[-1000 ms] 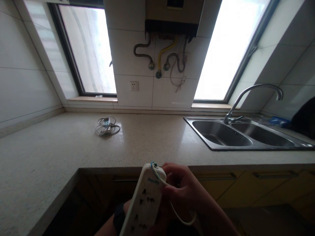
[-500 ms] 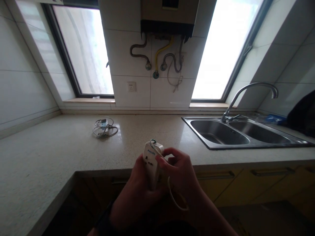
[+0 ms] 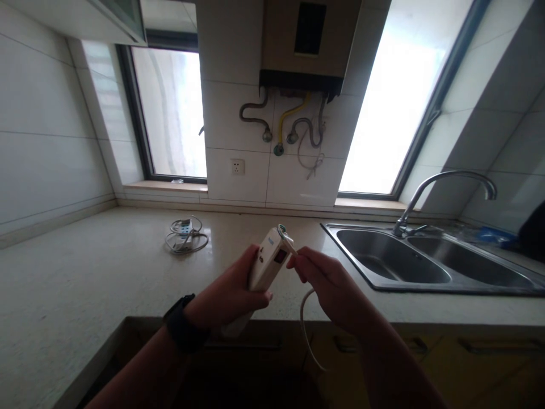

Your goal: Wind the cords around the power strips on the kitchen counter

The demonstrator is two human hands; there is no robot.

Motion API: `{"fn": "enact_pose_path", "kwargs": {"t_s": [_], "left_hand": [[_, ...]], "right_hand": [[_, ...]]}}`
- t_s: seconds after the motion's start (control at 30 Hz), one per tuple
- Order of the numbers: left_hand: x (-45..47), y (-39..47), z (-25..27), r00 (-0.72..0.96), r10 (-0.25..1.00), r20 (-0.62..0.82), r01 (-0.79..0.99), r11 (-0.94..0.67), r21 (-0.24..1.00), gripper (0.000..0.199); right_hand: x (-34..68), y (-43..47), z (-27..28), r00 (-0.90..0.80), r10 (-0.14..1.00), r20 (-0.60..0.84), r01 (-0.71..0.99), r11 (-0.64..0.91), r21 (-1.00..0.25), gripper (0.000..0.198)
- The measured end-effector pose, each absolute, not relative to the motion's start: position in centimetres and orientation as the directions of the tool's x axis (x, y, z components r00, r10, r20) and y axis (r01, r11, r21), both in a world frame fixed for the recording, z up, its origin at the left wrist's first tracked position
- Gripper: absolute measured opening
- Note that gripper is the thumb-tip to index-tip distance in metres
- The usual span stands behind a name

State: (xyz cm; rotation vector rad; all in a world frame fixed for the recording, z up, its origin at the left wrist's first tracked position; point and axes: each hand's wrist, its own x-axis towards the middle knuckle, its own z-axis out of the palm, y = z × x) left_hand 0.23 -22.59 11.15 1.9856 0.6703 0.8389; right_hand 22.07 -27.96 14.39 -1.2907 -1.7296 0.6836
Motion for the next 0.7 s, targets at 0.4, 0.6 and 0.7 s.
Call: {"fn": "enact_pose_path", "kwargs": {"t_s": [0.4,0.6,0.7], "left_hand": [[2.1,-13.8,9.6,0.901,0.364,0.234,-0.300,0.135,0.944,0.064],[3.0,-8.9,9.4,0.442,0.763,0.472,0.451,-0.644,0.618,0.051],[3.6,-6.6,8.1,0.344,0.708,0.616,0.808,-0.557,0.189,0.053]], "right_hand": [[24.1,-18.5,14.6,-0.349,0.899,0.264,0.298,0.374,-0.878,0.053],[23.3,-14.9,14.0,-0.073,0.938,0.339,0.605,0.312,-0.732,0.050],[21.8,-12.7,13.0,-0.073,0.931,0.359,0.695,0.305,-0.650,0.048]]}}
